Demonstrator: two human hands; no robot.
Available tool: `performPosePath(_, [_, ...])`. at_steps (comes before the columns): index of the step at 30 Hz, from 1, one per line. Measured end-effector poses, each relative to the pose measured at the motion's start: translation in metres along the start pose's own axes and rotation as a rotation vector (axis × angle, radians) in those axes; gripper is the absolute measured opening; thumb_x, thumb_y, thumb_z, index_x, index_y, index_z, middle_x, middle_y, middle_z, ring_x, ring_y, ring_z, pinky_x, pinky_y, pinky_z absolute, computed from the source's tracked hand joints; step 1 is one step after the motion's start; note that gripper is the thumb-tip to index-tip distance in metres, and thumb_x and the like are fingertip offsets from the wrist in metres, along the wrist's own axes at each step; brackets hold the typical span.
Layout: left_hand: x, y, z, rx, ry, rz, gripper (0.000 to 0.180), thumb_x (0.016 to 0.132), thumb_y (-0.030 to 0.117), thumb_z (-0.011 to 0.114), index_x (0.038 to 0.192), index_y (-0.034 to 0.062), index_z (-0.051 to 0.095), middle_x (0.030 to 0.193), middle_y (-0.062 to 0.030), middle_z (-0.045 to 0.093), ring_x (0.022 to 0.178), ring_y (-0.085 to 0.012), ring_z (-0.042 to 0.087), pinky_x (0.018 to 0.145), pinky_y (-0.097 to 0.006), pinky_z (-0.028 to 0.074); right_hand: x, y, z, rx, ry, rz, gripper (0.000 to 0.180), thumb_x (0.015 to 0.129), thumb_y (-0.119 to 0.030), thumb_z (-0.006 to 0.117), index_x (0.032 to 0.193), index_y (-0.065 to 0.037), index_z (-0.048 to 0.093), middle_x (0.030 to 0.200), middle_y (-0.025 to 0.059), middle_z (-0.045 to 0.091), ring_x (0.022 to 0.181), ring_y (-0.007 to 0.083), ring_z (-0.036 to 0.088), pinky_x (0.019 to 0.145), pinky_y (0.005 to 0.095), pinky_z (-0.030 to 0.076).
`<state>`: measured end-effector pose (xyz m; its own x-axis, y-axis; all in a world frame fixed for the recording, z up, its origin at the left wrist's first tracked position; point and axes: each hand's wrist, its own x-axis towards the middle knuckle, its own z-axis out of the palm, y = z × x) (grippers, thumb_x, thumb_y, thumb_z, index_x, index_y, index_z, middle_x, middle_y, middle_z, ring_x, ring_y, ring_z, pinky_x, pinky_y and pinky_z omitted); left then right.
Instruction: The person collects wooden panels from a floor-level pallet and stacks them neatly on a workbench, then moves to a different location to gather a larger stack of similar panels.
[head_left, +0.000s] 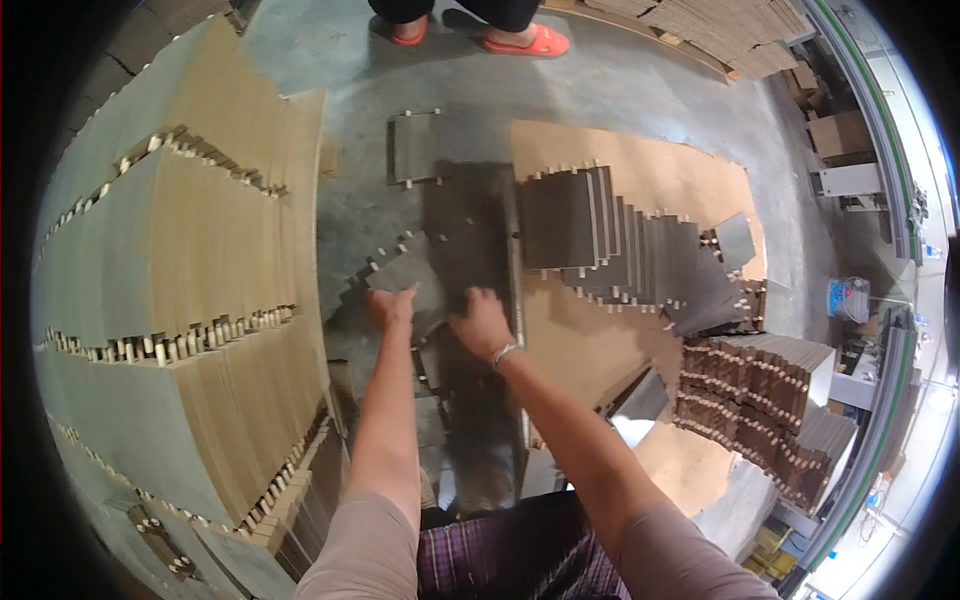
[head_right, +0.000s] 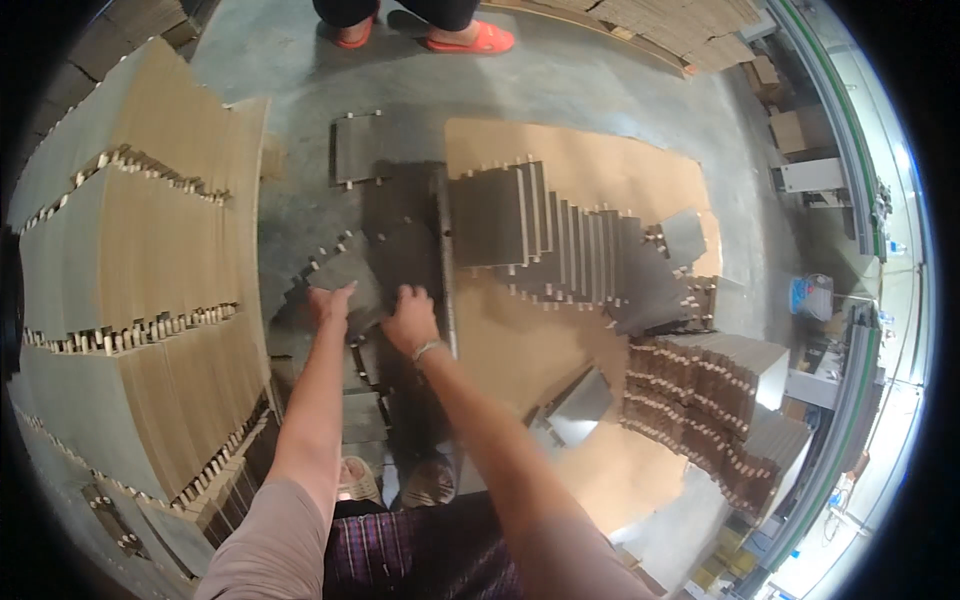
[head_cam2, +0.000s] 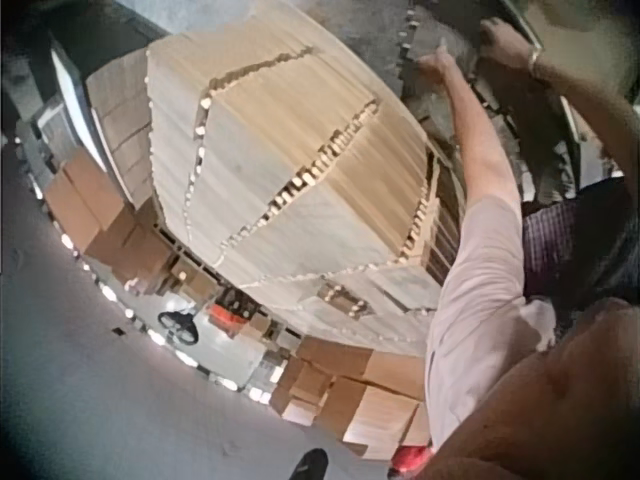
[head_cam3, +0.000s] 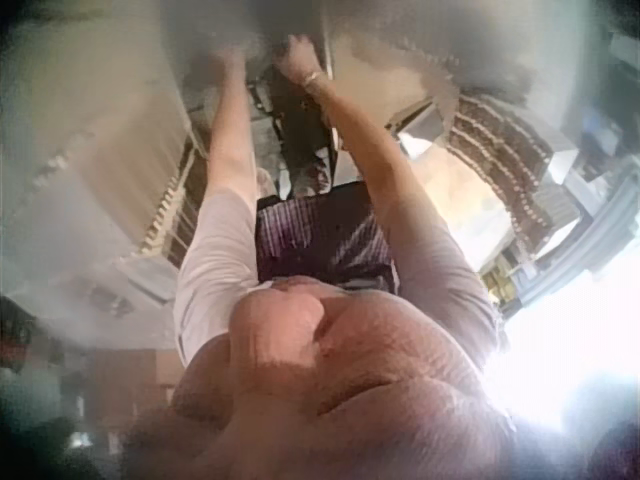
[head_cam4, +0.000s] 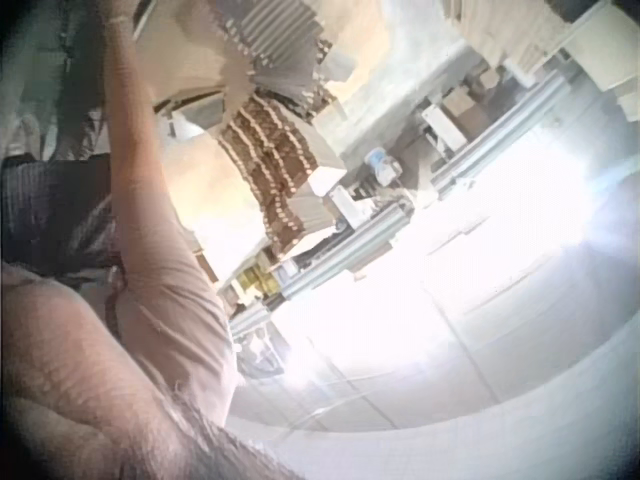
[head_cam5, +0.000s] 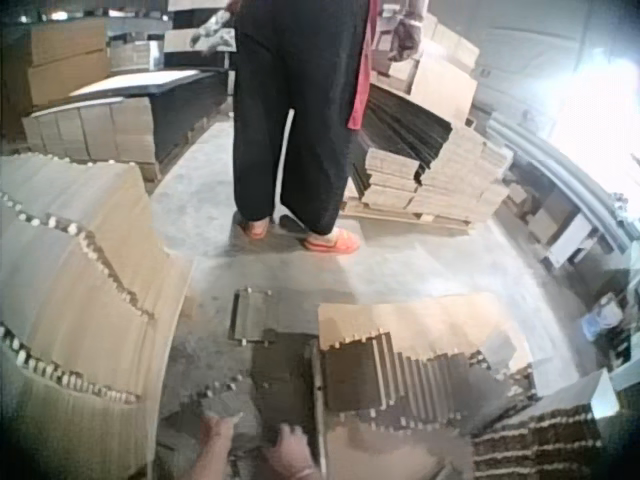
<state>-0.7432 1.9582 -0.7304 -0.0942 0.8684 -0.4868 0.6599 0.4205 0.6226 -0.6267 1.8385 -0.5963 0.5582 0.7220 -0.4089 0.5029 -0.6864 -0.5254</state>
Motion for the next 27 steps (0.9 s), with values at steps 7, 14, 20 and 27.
performPosePath(7, [-0.026,0.021,-0.019,-0.657,-0.475,-0.265,0.033,0.059,0.004,0.071,0.091,-0.0033,0.064,0.089,-0.0128,0.066,0.076,-0.0225,0.061,0.070,-0.037,0.048,0.086,0.062,0.018,0.016,-0.030,0.230,0.090,0.074,-0.018,0.062,0.141,0.004,0.007,0.142,0.0323,0.019,0.133,0.0422,0.021,0.110,0.0425,0.021])
performPosePath(14, [0.013,0.006,-0.039,-0.798,-0.589,-0.085,0.025,0.072,0.003,0.064,0.097,0.0013,0.061,0.093,-0.0103,0.063,0.083,-0.0241,0.060,0.074,-0.041,0.048,0.130,0.115,0.068,0.226,0.179,0.344,0.095,0.065,-0.026,0.075,0.141,-0.010,0.021,0.143,0.0224,0.024,0.134,0.0350,0.024,0.109,0.0389,0.024])
performPosePath(20, [0.025,0.001,-0.057,-0.763,-0.584,-0.081,0.024,0.079,0.008,0.066,0.101,0.0025,0.060,0.099,-0.0084,0.063,0.091,-0.0227,0.059,0.082,-0.040,0.046,0.104,0.087,0.071,-0.027,0.394,0.232,0.068,0.062,-0.023,0.076,0.121,-0.005,0.049,0.122,0.0241,0.050,0.118,0.0378,0.046,0.100,0.0415,0.038])
performPosePath(27, [0.032,0.000,-0.047,-0.685,-0.651,-0.103,0.025,0.080,0.010,0.064,0.101,0.0003,0.058,0.100,-0.0092,0.062,0.094,-0.0227,0.057,0.085,-0.037,0.044,0.090,0.060,0.071,0.662,0.167,0.382,0.042,0.077,-0.026,0.063,0.110,-0.001,0.054,0.113,0.0245,0.055,0.103,0.0384,0.055,0.086,0.0414,0.045])
